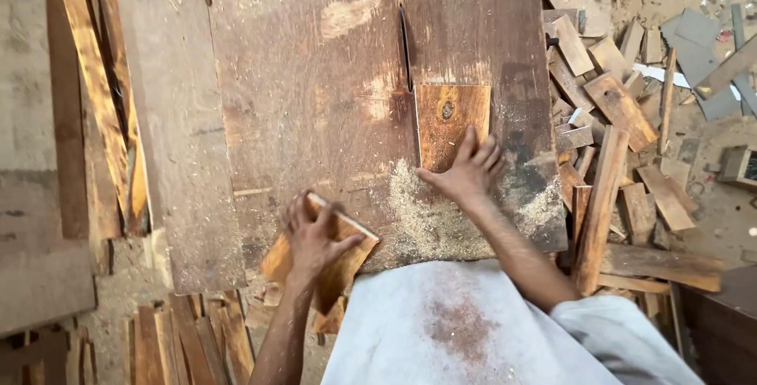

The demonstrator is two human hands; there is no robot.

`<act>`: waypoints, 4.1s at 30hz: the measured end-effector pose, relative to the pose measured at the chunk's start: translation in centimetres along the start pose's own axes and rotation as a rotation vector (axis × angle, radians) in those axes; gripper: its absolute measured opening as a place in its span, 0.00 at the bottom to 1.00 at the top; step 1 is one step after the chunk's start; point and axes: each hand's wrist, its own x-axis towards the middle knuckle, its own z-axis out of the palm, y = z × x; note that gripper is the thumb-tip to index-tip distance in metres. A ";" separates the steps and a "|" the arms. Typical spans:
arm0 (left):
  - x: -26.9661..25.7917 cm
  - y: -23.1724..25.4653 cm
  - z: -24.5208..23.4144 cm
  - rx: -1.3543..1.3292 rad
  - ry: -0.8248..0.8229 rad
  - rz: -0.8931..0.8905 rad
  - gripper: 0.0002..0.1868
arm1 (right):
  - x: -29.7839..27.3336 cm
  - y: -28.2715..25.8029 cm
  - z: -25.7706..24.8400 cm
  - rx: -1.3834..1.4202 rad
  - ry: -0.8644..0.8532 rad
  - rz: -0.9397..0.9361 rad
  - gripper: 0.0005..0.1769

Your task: Cutting small pieces of wood using a circular saw.

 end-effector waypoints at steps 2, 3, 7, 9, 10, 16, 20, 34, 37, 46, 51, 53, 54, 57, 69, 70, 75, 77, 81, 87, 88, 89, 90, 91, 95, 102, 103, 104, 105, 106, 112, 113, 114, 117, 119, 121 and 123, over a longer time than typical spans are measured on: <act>0.6 -4.3 2.9 0.025 0.078 0.068 0.38 | -0.2 1.9 1.8 -0.057 -0.008 -0.032 0.81; 1.1 -6.6 4.2 0.043 0.151 0.127 0.34 | -0.1 2.6 2.7 -0.124 -0.024 -0.066 0.81; 1.3 -6.1 4.8 0.030 0.398 0.266 0.51 | -3.1 3.1 -2.2 -0.443 -0.220 -0.406 0.73; 0.4 -1.0 3.4 -0.082 0.157 0.304 0.62 | -2.9 3.8 -2.7 -0.642 -0.344 -0.834 0.59; 1.4 0.5 3.2 -0.076 0.155 0.315 0.62 | -1.3 5.3 -0.3 -0.635 -0.338 -0.825 0.59; 3.1 4.3 3.6 0.176 -0.149 0.346 0.81 | -1.1 9.0 7.2 -0.063 0.129 -0.658 0.41; 3.6 4.3 2.4 0.214 -0.185 0.375 0.83 | -7.3 4.9 6.8 -0.211 -0.006 -0.695 0.58; 10.6 4.3 -1.2 0.175 -0.111 0.483 0.77 | 10.0 5.3 8.1 0.166 0.559 -0.876 0.18; 12.9 4.2 -1.2 0.180 -0.135 0.440 0.78 | 12.3 4.0 7.7 0.260 0.501 -0.896 0.18; 19.0 3.2 -1.6 0.181 -0.090 0.542 0.86 | 16.5 1.2 5.4 0.410 0.635 -1.000 0.18; 20.0 3.0 -2.5 0.168 -0.023 0.632 0.83 | 20.1 2.2 7.3 0.326 0.682 -1.053 0.08; 20.0 3.4 -3.2 0.170 -0.031 0.631 0.82 | 20.7 2.3 7.3 0.321 0.685 -1.051 0.07; 20.0 3.6 -3.4 0.170 -0.031 0.629 0.82 | 21.0 2.4 7.2 0.315 0.691 -1.056 0.08; 20.8 3.4 -3.0 0.181 -0.047 0.634 0.83 | 22.1 2.5 7.0 0.269 0.732 -1.136 0.08; 22.9 4.0 -3.6 0.187 -0.055 0.638 0.85 | 22.9 1.5 5.7 0.293 0.754 -1.148 0.16; 23.1 4.0 -3.8 0.185 -0.051 0.636 0.85 | 23.4 1.3 5.8 0.291 0.754 -1.153 0.16; 22.6 4.5 -4.7 0.151 -0.097 0.610 0.85 | 23.4 1.2 5.6 0.229 0.709 -1.060 0.15; 20.2 4.9 -5.5 0.119 -0.135 0.578 0.83 | 20.8 1.0 4.9 0.212 0.669 -1.014 0.12; 18.7 5.8 -6.5 0.092 -0.211 0.485 0.80 | 21.5 1.6 6.1 0.150 0.768 -1.087 0.06; 20.3 4.4 -4.3 0.074 -0.135 0.551 0.80 | 20.7 1.8 5.8 0.231 0.756 -1.069 0.06; 20.4 4.4 -4.3 0.079 -0.140 0.549 0.80 | 20.8 1.8 5.8 0.237 0.753 -1.064 0.06; 20.6 4.3 -4.3 0.068 -0.146 0.545 0.80 | 20.9 1.8 5.9 0.260 0.740 -1.081 0.06; 20.7 4.3 -4.1 0.055 -0.155 0.542 0.81 | 20.8 2.0 6.0 0.282 0.724 -1.096 0.06; 20.8 4.3 -4.1 0.057 -0.163 0.540 0.81 | 21.0 2.0 6.1 0.286 0.720 -1.089 0.06; 21.9 3.8 -3.4 0.073 -0.130 0.581 0.82 | 22.2 2.0 6.1 0.341 0.703 -1.140 0.08; 23.2 5.1 -4.0 0.081 -0.083 0.578 0.84 | 25.0 1.4 5.0 0.199 0.717 -1.079 0.14; 23.3 5.1 -4.1 0.078 -0.076 0.578 0.84 | 24.9 1.1 4.8 0.195 0.719 -1.086 0.14; 23.4 5.3 -4.2 0.084 -0.068 0.568 0.84 | 24.8 0.8 4.5 0.206 0.700 -1.069 0.14; 23.5 5.4 -4.3 0.089 -0.060 0.558 0.84 | 24.7 0.6 4.2 0.216 0.681 -1.052 0.14; 23.5 5.3 -4.3 0.087 -0.056 0.558 0.84 | 23.5 -0.2 3.6 0.214 0.683 -1.056 0.14; 23.1 6.0 -5.2 0.038 -0.094 0.493 0.84 | 2.4 -7.9 -1.1 0.236 0.406 -0.477 0.07; 23.3 5.9 -5.2 0.056 -0.081 0.508 0.84 | 1.7 -7.4 2.6 0.261 0.417 -0.545 0.09; 23.3 5.6 -5.0 0.079 -0.079 0.523 0.84 | 0.7 -6.8 6.8 0.291 0.423 -0.604 0.25; 23.9 4.5 -3.1 0.034 -0.035 0.576 0.83 | 1.9 -5.9 14.6 0.273 0.616 -0.638 0.37; 23.6 4.5 -3.0 0.047 -0.026 0.590 0.83 | 2.5 -4.9 17.0 0.310 0.638 -0.606 0.34; 23.3 4.4 -2.5 0.060 -0.012 0.614 0.82 | 2.8 -4.1 17.9 0.343 0.670 -0.573 0.32; 23.0 3.8 -1.3 0.040 0.035 0.642 0.80 | 2.5 -3.4 17.7 0.343 0.659 -0.549 0.26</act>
